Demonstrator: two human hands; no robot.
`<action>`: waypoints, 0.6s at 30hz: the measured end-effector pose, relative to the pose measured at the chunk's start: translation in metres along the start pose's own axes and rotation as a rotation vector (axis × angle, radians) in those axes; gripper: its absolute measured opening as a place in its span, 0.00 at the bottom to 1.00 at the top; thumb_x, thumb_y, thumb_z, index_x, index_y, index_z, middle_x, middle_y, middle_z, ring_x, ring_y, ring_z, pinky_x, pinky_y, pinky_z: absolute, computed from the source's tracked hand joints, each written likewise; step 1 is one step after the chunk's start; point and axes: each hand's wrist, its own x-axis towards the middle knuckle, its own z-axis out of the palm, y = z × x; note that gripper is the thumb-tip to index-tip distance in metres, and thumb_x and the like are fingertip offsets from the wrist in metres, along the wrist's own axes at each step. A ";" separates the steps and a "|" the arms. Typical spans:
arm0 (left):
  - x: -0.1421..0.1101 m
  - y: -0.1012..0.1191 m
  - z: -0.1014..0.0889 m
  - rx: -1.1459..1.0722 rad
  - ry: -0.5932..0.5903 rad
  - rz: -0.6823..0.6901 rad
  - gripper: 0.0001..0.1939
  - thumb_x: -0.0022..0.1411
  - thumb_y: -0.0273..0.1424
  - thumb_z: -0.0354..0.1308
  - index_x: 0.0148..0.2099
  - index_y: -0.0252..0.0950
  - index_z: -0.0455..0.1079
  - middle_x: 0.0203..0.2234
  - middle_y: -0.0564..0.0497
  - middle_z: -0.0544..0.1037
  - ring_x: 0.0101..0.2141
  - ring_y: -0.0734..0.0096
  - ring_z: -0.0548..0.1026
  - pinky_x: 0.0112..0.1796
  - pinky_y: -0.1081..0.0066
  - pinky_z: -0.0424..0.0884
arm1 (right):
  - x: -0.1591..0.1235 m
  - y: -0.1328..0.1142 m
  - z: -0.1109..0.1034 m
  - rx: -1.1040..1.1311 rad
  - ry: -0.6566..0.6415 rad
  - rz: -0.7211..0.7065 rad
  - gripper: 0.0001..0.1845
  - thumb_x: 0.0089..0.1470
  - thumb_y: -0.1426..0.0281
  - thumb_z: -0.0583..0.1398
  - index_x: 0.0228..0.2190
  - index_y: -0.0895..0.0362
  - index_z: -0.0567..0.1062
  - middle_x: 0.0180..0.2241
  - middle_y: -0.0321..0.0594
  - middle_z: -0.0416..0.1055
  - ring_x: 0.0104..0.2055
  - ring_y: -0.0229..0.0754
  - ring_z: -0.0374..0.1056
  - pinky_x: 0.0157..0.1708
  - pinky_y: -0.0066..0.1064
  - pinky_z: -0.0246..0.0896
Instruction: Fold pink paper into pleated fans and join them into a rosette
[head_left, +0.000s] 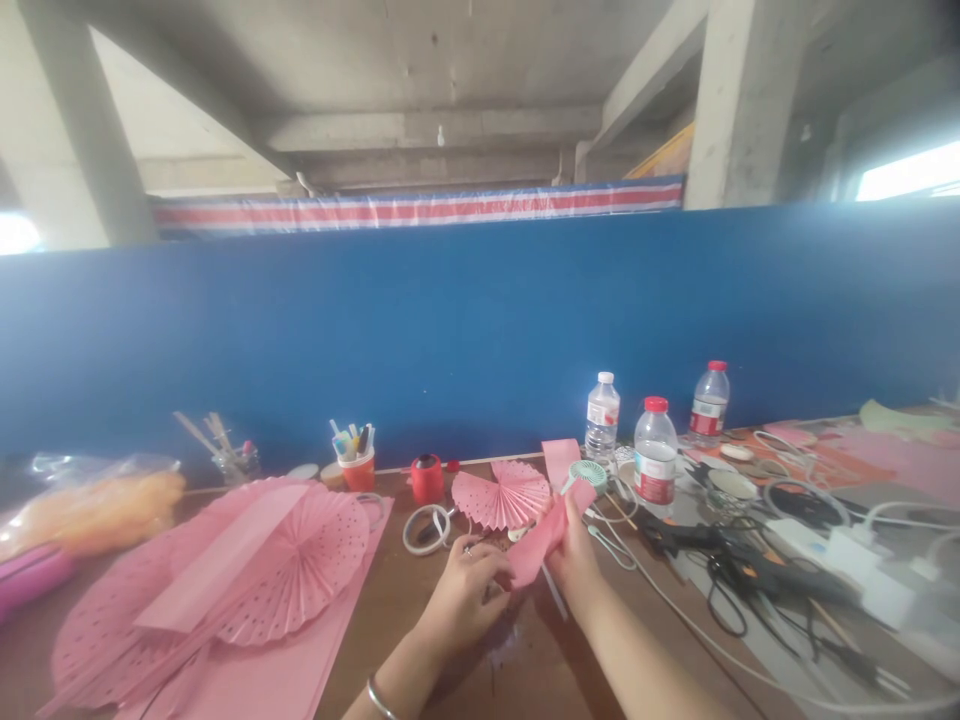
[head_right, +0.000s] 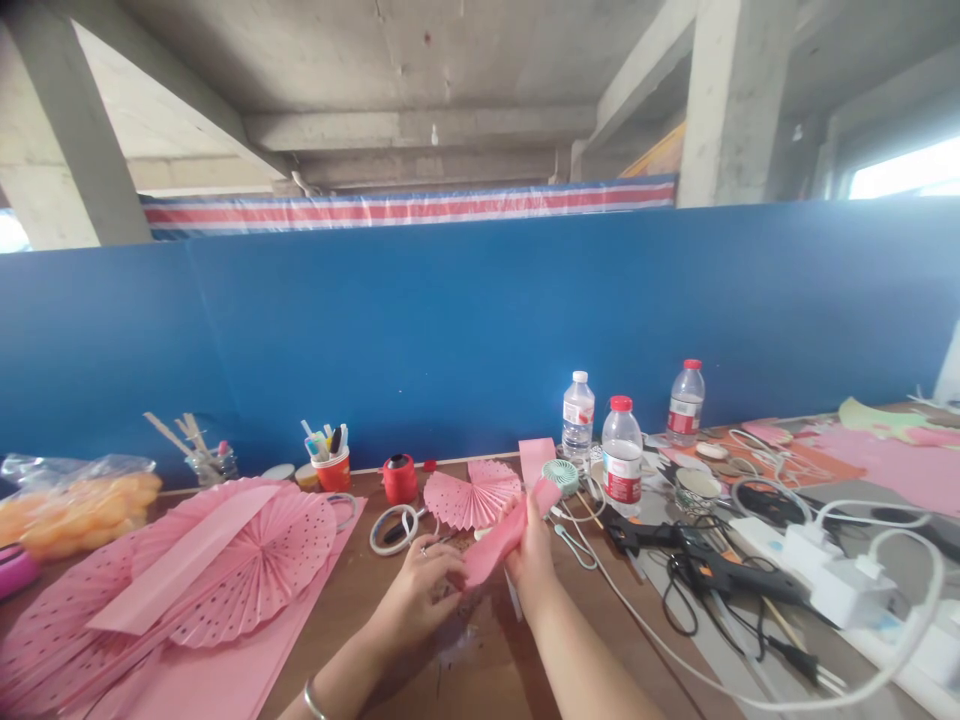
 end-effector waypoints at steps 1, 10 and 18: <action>-0.001 0.000 -0.002 -0.034 0.026 -0.022 0.07 0.51 0.29 0.56 0.35 0.40 0.70 0.29 0.50 0.75 0.37 0.63 0.69 0.47 0.61 0.54 | -0.001 -0.003 0.002 0.053 0.021 0.035 0.17 0.47 0.52 0.55 0.27 0.53 0.65 0.21 0.31 0.64 0.21 0.35 0.62 0.23 0.27 0.61; 0.005 0.004 0.008 -0.873 0.091 -0.578 0.19 0.53 0.43 0.53 0.40 0.33 0.64 0.26 0.51 0.70 0.25 0.73 0.68 0.28 0.74 0.62 | -0.029 -0.001 0.033 -0.005 -0.125 0.213 0.15 0.35 0.62 0.66 0.25 0.58 0.71 0.26 0.39 0.72 0.31 0.42 0.69 0.34 0.31 0.63; -0.001 0.015 0.023 -1.000 -0.103 -0.633 0.25 0.41 0.27 0.64 0.45 0.32 0.63 0.33 0.46 0.73 0.30 0.67 0.72 0.30 0.71 0.67 | -0.038 0.019 0.036 -0.282 -0.110 0.095 0.15 0.40 0.59 0.64 0.22 0.59 0.73 0.19 0.37 0.71 0.22 0.38 0.66 0.26 0.28 0.59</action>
